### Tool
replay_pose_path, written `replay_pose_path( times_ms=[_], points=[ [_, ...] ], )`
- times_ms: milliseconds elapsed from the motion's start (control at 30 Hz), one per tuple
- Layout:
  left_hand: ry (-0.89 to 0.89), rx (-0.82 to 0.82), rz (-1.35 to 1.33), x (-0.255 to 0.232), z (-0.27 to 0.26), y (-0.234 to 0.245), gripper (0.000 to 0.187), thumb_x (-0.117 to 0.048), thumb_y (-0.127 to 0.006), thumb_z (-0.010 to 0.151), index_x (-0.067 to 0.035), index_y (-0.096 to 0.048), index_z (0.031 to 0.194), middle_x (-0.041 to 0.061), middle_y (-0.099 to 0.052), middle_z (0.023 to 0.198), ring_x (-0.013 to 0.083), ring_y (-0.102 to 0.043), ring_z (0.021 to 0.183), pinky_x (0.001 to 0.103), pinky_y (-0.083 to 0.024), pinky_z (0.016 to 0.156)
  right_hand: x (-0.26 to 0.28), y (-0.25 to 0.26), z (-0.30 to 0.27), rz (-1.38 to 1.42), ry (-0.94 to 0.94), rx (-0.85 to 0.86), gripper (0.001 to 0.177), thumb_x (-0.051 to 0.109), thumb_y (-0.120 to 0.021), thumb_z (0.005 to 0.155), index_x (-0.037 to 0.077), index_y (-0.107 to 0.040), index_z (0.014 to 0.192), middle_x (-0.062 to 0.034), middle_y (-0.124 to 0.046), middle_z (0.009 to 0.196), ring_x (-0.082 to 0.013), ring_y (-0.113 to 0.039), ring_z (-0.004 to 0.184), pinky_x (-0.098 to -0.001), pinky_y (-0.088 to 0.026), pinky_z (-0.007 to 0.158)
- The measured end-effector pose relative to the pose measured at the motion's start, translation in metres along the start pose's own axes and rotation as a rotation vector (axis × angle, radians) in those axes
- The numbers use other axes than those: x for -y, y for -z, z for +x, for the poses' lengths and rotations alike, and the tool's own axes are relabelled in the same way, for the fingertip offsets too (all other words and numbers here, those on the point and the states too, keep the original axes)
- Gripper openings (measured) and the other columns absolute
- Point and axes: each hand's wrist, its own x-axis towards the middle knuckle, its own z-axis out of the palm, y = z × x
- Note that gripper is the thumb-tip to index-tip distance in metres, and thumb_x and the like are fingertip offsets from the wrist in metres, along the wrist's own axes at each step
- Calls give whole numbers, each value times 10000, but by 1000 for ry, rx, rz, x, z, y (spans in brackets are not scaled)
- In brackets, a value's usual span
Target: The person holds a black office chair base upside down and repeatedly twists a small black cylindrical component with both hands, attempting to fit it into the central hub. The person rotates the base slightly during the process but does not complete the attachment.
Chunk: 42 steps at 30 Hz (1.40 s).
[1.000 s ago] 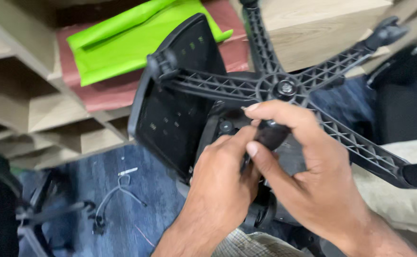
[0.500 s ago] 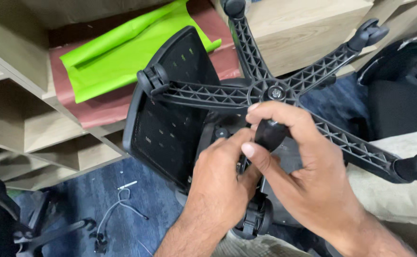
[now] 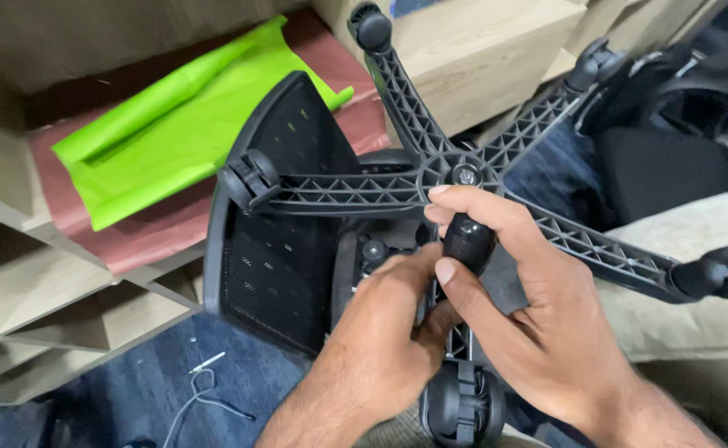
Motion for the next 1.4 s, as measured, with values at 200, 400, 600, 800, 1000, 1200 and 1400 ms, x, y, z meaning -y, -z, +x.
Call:
replay_pose_path(
  times_ms=[200, 400, 600, 800, 1000, 1200, 1400],
  points=[
    [377, 76, 119, -4, 11, 0, 463, -104, -763, 744, -89, -679, 1199, 170, -727, 951, 348, -718, 855, 435, -548, 752, 2, -10, -2, -124, 40, -141, 369, 66, -712, 946, 69, -586, 1293, -87, -701, 1190, -161, -686, 1092, -275, -527, 935],
    [-317, -79, 76, 2, 14, 6, 436, -98, -780, 804, 19, -612, 1189, 208, -714, 1076, 410, -673, 1007, 466, -520, 834, 3, -7, -3, -104, -64, -100, 375, 67, -634, 1014, 71, -545, 1379, -62, -693, 1167, -141, -672, 1070, -283, -535, 955],
    [152, 169, -138, 8, 13, 16, 316, -122, -672, 879, -92, -660, 1193, 103, -737, 1035, 244, -750, 853, 365, -576, 650, 7, -3, -13, 56, -254, -32, 451, 111, -561, 1047, 121, -533, 1496, -34, -672, 1154, -109, -681, 986, -262, -598, 851],
    [77, 58, 36, 7, 23, 11, 315, -209, -871, 752, -84, -719, 998, 100, -755, 838, 265, -693, 758, 396, -540, 701, 1, -9, -8, -68, -91, -160, 463, 99, -756, 942, 69, -604, 1378, -43, -670, 1289, -103, -660, 1097, -244, -549, 896],
    [127, 207, -180, 3, 21, 22, 347, -136, -702, 868, -119, -664, 1213, 96, -756, 953, 273, -747, 920, 377, -562, 740, -3, 0, -3, 129, -104, -21, 426, 82, -637, 1010, 31, -550, 1423, -62, -684, 1312, -104, -632, 1173, -279, -516, 998],
    [145, 8, 45, -6, 13, 11, 360, -153, -786, 832, -80, -680, 1167, 165, -731, 888, 332, -724, 776, 410, -539, 635, -6, 5, 5, -75, 71, -26, 470, 162, -718, 947, 55, -560, 1377, -93, -635, 1271, -142, -639, 1094, -284, -539, 919],
    [89, -175, -24, -12, 6, -2, 366, -61, -741, 785, -72, -679, 1145, 136, -719, 981, 295, -767, 845, 354, -605, 667, -5, 8, 9, -171, 205, 24, 467, 173, -765, 914, 69, -625, 1346, -98, -690, 1107, -172, -682, 987, -293, -535, 838]
  ],
)
